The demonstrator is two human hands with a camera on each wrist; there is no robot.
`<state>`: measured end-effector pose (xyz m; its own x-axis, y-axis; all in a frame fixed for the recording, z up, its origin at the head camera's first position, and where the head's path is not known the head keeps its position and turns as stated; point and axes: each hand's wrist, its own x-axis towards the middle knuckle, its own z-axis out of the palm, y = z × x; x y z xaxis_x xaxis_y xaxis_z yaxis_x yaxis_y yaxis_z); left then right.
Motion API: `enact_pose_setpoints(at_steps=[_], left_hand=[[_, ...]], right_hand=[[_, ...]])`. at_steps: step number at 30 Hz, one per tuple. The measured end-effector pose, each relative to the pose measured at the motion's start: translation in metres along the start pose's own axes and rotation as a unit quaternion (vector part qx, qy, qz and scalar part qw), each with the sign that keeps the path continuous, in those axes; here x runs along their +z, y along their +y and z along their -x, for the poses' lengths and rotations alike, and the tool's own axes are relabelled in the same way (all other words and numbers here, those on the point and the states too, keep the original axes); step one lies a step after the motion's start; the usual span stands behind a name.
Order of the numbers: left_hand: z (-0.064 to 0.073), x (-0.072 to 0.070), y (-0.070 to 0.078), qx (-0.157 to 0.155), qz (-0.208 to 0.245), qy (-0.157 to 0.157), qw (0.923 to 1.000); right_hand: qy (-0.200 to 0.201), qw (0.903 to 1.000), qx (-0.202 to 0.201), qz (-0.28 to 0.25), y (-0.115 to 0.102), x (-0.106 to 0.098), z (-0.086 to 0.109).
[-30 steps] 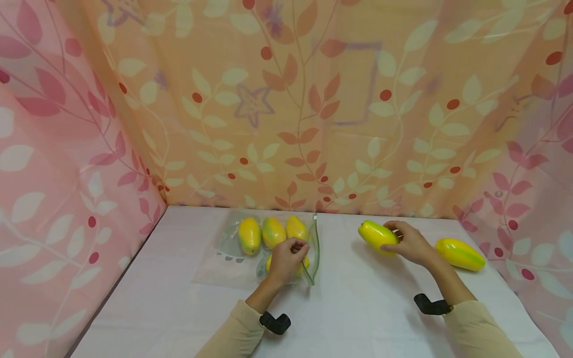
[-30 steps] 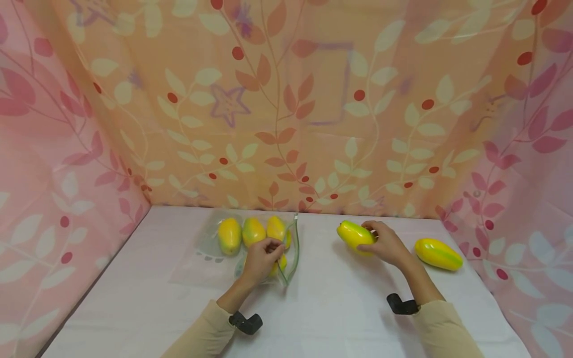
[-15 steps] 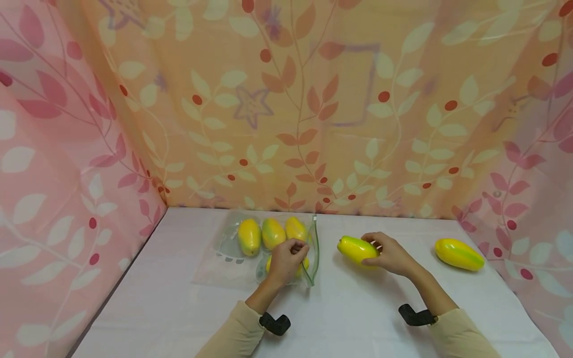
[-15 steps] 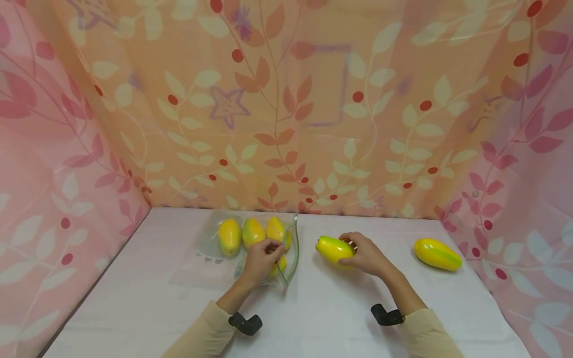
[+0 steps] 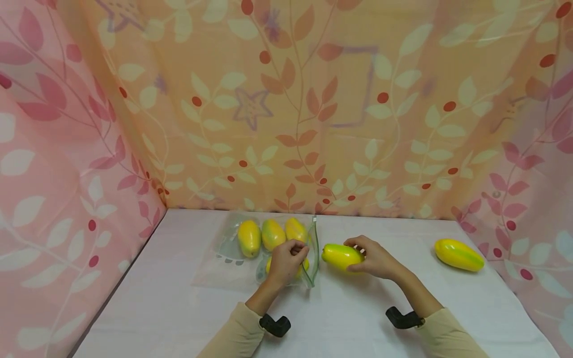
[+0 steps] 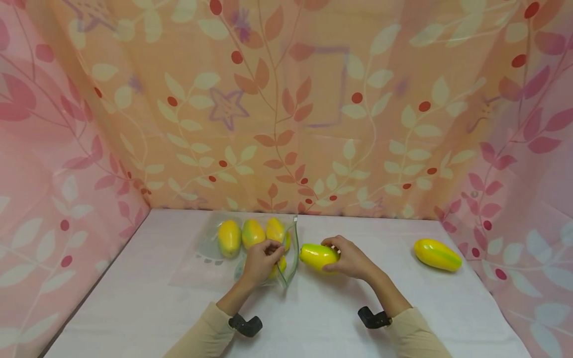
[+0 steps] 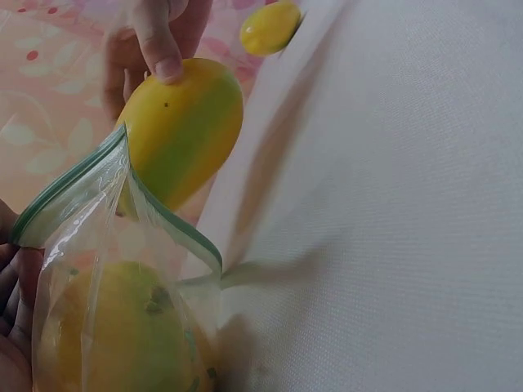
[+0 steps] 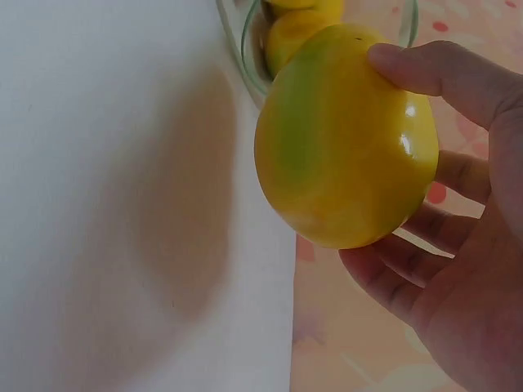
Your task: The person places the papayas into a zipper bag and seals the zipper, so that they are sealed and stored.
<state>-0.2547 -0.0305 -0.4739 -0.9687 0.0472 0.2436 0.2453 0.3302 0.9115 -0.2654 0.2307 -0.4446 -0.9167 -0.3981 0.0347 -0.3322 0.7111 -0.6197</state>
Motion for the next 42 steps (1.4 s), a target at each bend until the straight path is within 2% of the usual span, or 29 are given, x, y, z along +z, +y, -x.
enact_pose_setpoints(at_steps=[10,15,20,27,31,36,40,42], left_hand=[[0.0,0.0,0.002,-0.012,0.001,-0.008,0.9999],[0.0,0.001,0.002,-0.019,0.018,-0.015,0.9996],[0.0,0.002,0.003,-0.009,0.022,-0.013,0.9996],[0.0,0.002,0.003,-0.004,0.019,-0.017,0.9997],[0.0,0.002,0.004,-0.008,0.016,-0.016,0.9997],[0.0,0.001,0.004,-0.01,0.024,-0.017,0.9995],[0.0,0.001,0.004,-0.016,0.027,-0.019,0.9993],[0.0,0.001,0.004,-0.018,0.026,-0.02,0.9993]], right_hand=[[-0.037,0.9986,-0.037,0.001,-0.014,0.017,-0.008],[-0.043,0.9975,-0.056,-0.001,-0.018,0.025,-0.012],[-0.047,0.9963,-0.069,-0.019,-0.024,0.035,-0.019],[-0.035,0.9972,-0.053,-0.04,-0.032,0.049,-0.025],[-0.025,0.9958,-0.05,-0.072,-0.029,0.051,-0.021],[-0.048,0.9887,-0.058,-0.13,-0.017,0.051,-0.014],[-0.06,0.9841,-0.041,-0.162,-0.009,0.05,-0.011],[-0.053,0.9847,-0.03,-0.164,-0.014,0.046,-0.008]])
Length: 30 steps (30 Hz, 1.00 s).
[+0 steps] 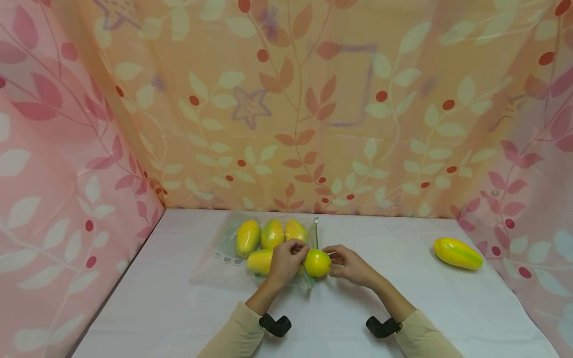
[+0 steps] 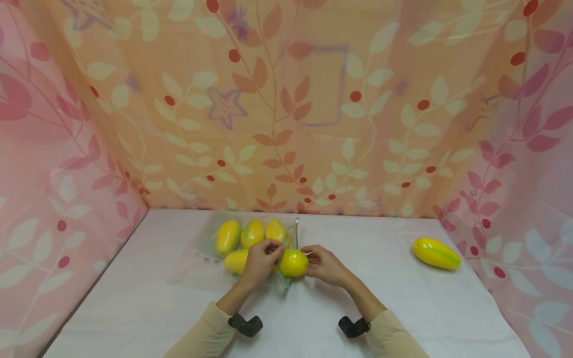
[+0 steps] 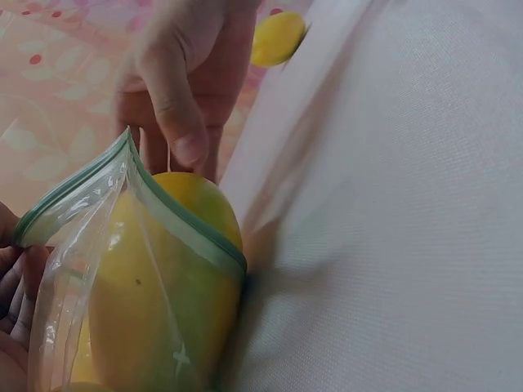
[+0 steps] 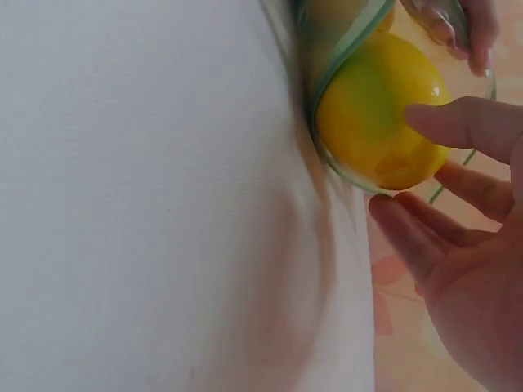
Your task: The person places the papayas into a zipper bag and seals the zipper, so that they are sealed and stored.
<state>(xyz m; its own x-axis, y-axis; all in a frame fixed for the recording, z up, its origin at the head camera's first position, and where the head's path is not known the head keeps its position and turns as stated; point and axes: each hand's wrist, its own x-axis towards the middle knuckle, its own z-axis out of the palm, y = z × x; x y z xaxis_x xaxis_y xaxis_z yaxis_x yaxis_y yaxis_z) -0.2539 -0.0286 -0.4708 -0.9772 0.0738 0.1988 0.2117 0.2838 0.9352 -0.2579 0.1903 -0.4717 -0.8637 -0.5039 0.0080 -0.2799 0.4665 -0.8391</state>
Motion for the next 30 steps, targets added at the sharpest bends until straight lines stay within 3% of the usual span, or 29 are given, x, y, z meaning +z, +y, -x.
enact_pose_setpoints(at_steps=[6,8,15,20,26,30], left_hand=[[0.0,0.001,-0.001,-0.004,0.0,0.001,1.0],[0.0,0.002,-0.001,-0.008,0.001,0.003,1.0],[0.0,0.003,-0.001,-0.008,0.005,0.006,0.9999],[-0.001,0.004,-0.002,0.0,0.002,0.014,0.9999],[-0.001,0.004,-0.001,0.01,0.017,0.012,0.9997],[-0.001,0.005,-0.003,0.005,0.024,0.005,0.9997]], right_hand=[[0.038,0.9992,0.014,0.006,0.005,0.005,-0.004],[0.052,0.9985,0.018,-0.002,0.015,0.01,-0.009],[0.089,0.9948,0.036,-0.031,0.015,0.023,-0.016],[0.072,0.9969,0.006,-0.031,0.012,0.028,-0.019],[0.003,0.9982,-0.046,-0.038,0.01,0.029,-0.019],[-0.003,0.9985,-0.046,-0.032,0.01,0.027,-0.015]])
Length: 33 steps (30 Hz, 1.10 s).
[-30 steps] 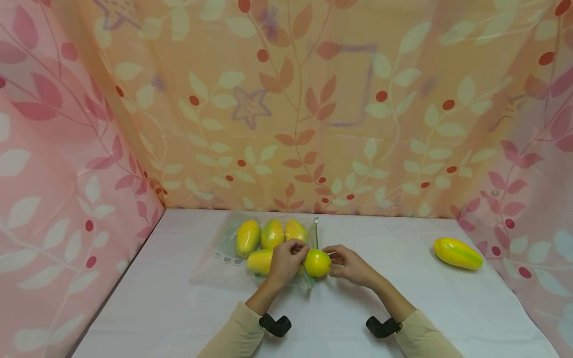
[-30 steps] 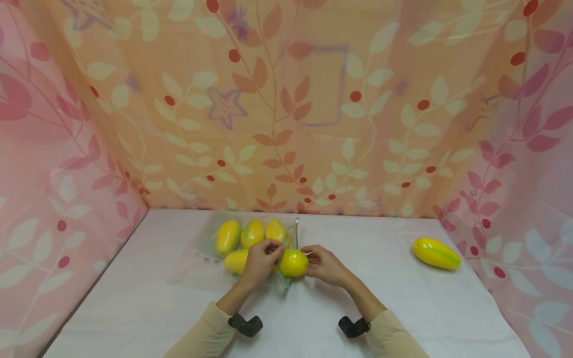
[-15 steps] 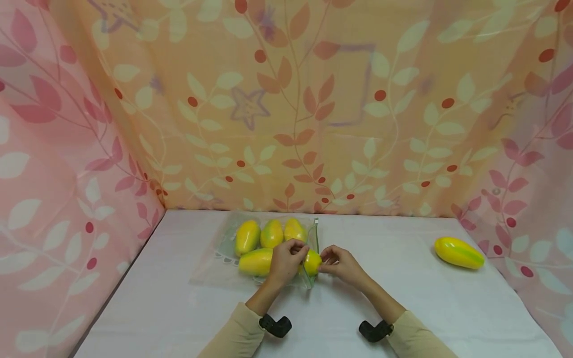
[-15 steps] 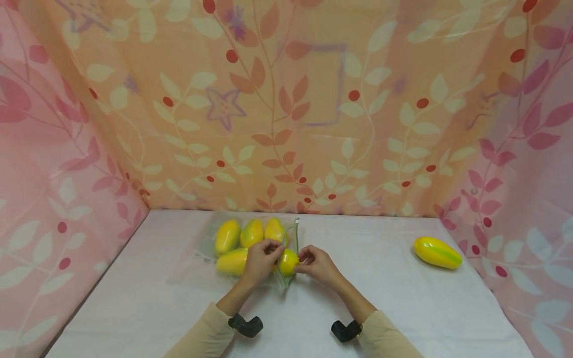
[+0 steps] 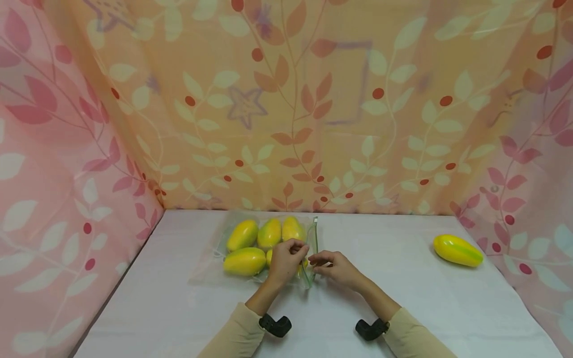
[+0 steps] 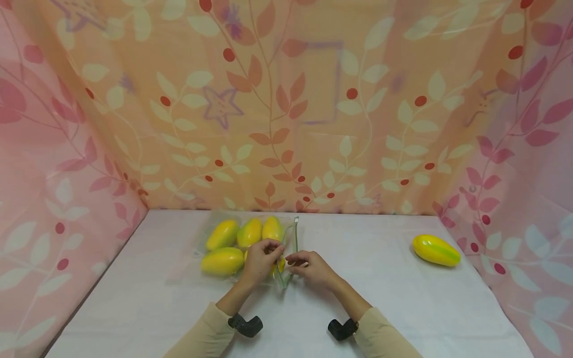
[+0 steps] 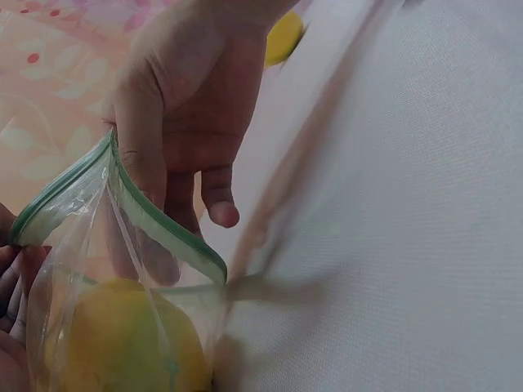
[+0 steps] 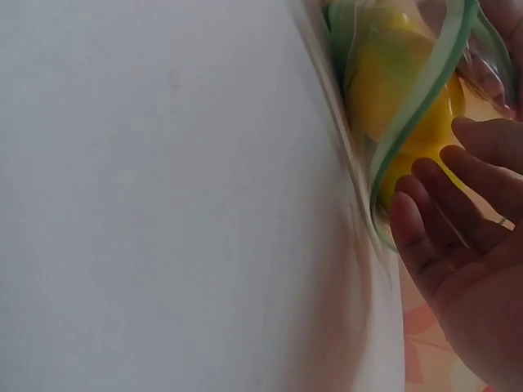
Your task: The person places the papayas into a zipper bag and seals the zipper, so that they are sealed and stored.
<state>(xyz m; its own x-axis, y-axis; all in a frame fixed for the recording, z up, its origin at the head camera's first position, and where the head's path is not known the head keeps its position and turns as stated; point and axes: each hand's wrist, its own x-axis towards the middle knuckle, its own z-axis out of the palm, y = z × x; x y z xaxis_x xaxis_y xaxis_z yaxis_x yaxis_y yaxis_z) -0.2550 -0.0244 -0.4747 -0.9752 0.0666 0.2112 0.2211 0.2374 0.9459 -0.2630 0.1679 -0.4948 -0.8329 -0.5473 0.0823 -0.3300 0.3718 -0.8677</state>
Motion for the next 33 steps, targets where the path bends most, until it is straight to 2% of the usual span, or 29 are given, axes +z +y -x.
enact_pose_setpoints(at_steps=[7,15,26,33], left_hand=[[0.0,-0.001,0.0,-0.015,-0.004,0.0,0.9999],[-0.001,-0.002,0.0,-0.003,0.007,0.002,1.0],[0.0,-0.003,-0.001,-0.006,0.011,-0.003,0.9999],[0.0,-0.003,-0.001,-0.006,0.012,-0.001,0.9999]], right_hand=[[0.046,0.998,0.028,0.033,0.0,-0.02,0.003],[0.098,0.9914,0.058,0.064,-0.003,-0.052,0.015],[0.126,0.9795,0.119,0.104,-0.001,-0.096,0.037],[0.143,0.966,0.133,0.17,-0.007,-0.12,0.053]])
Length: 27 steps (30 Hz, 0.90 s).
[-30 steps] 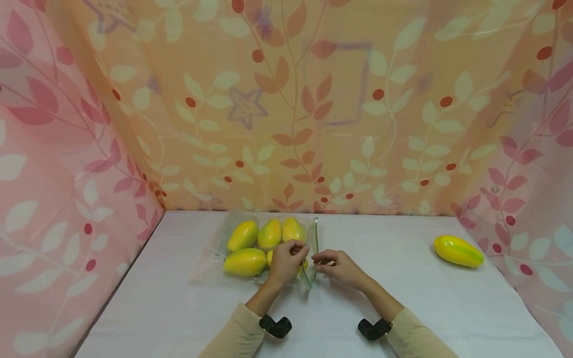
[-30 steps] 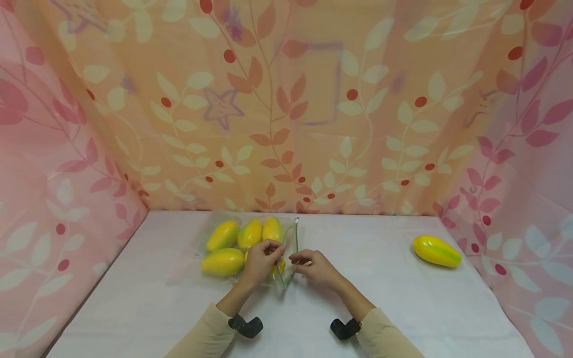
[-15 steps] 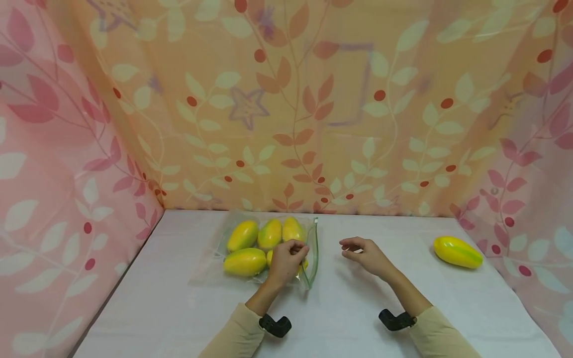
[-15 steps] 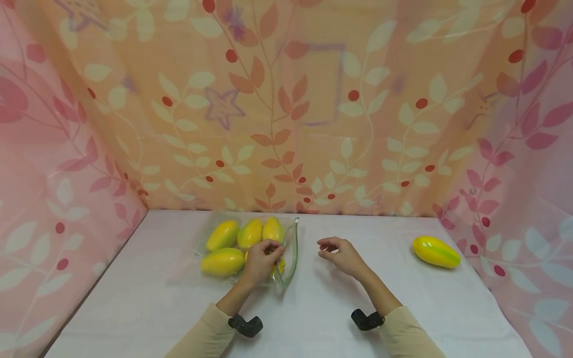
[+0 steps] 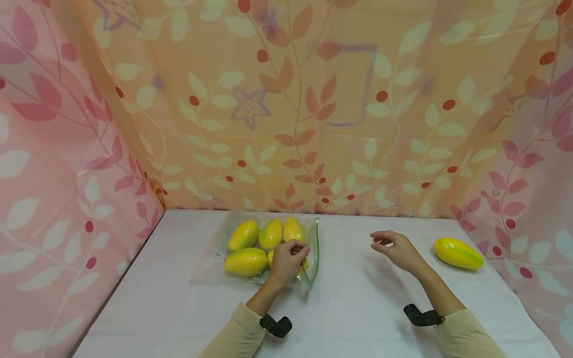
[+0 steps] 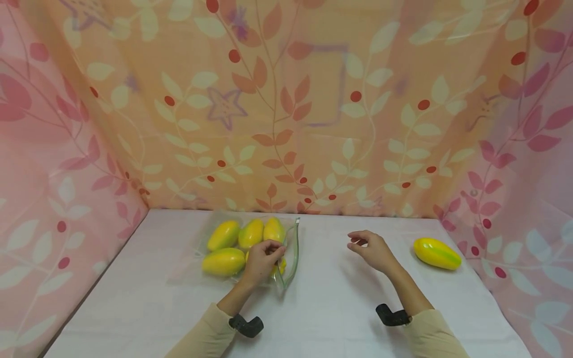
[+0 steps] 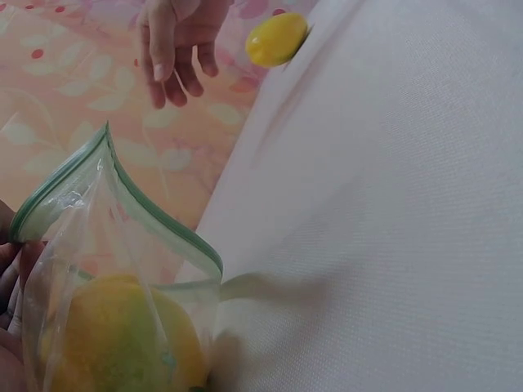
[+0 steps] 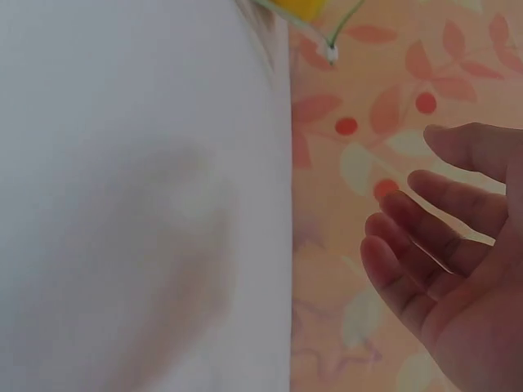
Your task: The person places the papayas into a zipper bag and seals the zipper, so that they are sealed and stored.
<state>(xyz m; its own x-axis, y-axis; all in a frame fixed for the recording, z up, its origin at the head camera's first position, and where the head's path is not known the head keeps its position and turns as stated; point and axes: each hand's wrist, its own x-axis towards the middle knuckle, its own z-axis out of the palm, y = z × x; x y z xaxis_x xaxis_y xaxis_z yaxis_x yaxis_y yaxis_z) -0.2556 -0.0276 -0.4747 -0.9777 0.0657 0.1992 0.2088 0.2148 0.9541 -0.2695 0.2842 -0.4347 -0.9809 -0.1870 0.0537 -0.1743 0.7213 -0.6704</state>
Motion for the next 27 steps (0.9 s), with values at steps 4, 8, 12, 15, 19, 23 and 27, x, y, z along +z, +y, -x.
enact_pose_setpoints(at_steps=[4,8,12,15,19,23,27], left_hand=[[0.0,0.0,0.0,-0.006,0.004,-0.001,1.0],[0.0,0.0,0.0,-0.01,0.01,-0.005,0.9999],[0.0,0.0,0.0,-0.011,0.01,-0.001,0.9999],[-0.001,0.0,-0.002,-0.011,0.009,0.003,0.9999],[-0.002,0.0,-0.002,-0.008,0.013,0.002,0.9999],[-0.001,0.0,-0.001,-0.008,0.015,0.001,0.9999],[0.001,0.001,-0.001,-0.013,0.015,-0.005,0.9998]], right_hand=[[0.022,0.9991,0.0,0.036,0.005,-0.015,0.006],[0.047,0.9962,-0.002,0.074,0.015,-0.031,0.012],[0.06,0.9933,0.003,0.098,0.03,-0.047,0.015],[0.06,0.9918,0.012,0.112,0.04,-0.058,0.016],[0.07,0.9864,0.004,0.149,0.053,-0.07,0.017],[0.075,0.9779,0.0,0.195,0.07,-0.078,0.017],[0.066,0.9712,0.036,0.226,0.086,-0.085,0.019]])
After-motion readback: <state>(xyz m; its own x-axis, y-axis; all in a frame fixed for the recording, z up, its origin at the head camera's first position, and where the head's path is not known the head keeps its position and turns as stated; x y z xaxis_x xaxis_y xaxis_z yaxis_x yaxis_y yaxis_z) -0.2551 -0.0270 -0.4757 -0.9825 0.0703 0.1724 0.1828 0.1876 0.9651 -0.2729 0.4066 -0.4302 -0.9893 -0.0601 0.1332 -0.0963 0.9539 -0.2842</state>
